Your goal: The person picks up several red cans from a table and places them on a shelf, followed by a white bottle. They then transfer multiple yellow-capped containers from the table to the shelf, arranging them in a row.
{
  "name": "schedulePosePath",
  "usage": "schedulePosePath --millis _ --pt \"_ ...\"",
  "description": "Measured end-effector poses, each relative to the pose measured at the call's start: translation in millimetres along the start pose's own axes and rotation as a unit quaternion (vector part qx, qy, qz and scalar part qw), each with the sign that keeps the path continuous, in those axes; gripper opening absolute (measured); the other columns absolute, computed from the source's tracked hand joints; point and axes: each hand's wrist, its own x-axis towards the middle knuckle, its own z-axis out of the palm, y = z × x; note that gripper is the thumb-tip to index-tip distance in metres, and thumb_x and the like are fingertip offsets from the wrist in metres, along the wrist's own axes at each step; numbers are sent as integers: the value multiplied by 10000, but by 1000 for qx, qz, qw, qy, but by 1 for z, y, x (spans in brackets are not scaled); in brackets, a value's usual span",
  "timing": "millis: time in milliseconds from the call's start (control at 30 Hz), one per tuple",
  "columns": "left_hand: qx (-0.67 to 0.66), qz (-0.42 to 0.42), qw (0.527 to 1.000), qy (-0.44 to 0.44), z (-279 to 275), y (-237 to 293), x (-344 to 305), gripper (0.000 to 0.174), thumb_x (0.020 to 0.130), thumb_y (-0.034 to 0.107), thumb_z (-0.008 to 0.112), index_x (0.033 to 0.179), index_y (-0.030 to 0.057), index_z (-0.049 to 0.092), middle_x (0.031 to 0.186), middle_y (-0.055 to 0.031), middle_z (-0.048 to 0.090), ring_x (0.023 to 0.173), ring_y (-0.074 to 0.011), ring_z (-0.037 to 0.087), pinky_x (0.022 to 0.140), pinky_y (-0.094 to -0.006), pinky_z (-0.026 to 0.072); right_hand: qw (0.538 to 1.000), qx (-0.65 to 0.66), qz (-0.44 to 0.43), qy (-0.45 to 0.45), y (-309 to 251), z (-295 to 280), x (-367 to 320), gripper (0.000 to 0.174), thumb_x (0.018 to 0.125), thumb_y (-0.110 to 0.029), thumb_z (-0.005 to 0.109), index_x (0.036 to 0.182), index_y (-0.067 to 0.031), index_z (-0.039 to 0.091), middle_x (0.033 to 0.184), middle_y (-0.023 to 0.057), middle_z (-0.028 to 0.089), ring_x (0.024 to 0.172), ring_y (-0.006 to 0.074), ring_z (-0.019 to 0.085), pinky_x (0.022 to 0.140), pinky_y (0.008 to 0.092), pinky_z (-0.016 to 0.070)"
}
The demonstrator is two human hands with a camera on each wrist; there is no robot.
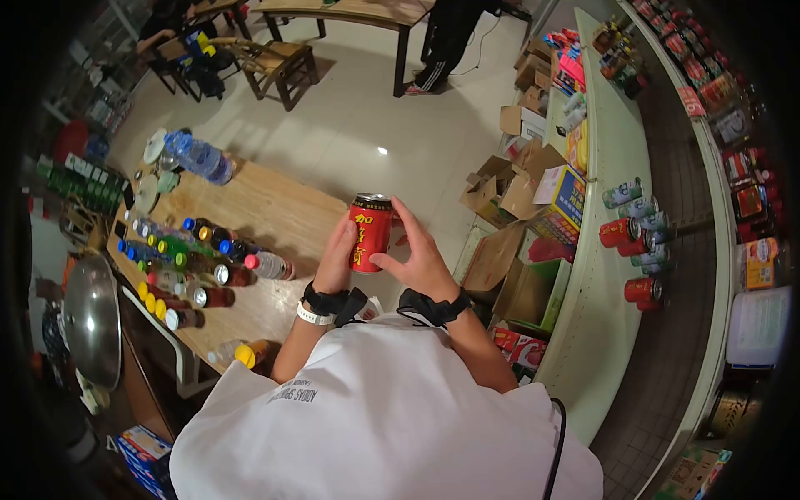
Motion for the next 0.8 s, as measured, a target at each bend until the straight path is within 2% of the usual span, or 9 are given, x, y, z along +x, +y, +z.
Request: schedulePosePath --millis 300,467,567,733,800 --pt "84 45 992 -80 61 41 72 439 994 191 521 1375 -10 435 1237 -100 587 1121 -152 566 976 -303 452 993 -20 -108 51 -18 -82 46 942 696 -202 879 1482 -76 375 1377 152 535 1189 260 576 851 356 512" --pt "38 29 992 -118 93 37 115 467 977 210 525 1375 -9 416 1246 -110 577 1107 -162 576 965 -308 461 979 -25 -171 107 -8 -121 62 881 677 -192 894 1421 -79 436 1393 163 524 1204 296 569 858 360 514" --pt "-5 -2 988 -154 116 26 135 481 977 238 521 1376 -6 413 1252 -115 570 1121 -170 569 970 -314 458 976 -23 -178 126 5 -147 61 851 693 -202 894 1401 -50 448 1425 200 495 1186 295 573 882 372 509" --pt "6 -29 980 -198 158 2 164 478 978 254 514 1371 -2 421 1256 -112 564 1139 -171 548 976 -320 451 963 -129 -178 157 10 -192 45 755 714 -193 876 1372 -107 516 1429 222 478 1200 347 566 925 398 501" --pt "37 -26 977 -208 172 -11 175 472 979 251 512 1369 -1 424 1258 -108 563 1133 -167 546 971 -318 453 960 -172 -147 164 10 -207 34 685 727 -180 858 1342 -126 562 1421 237 469 1220 389 547 957 421 492"
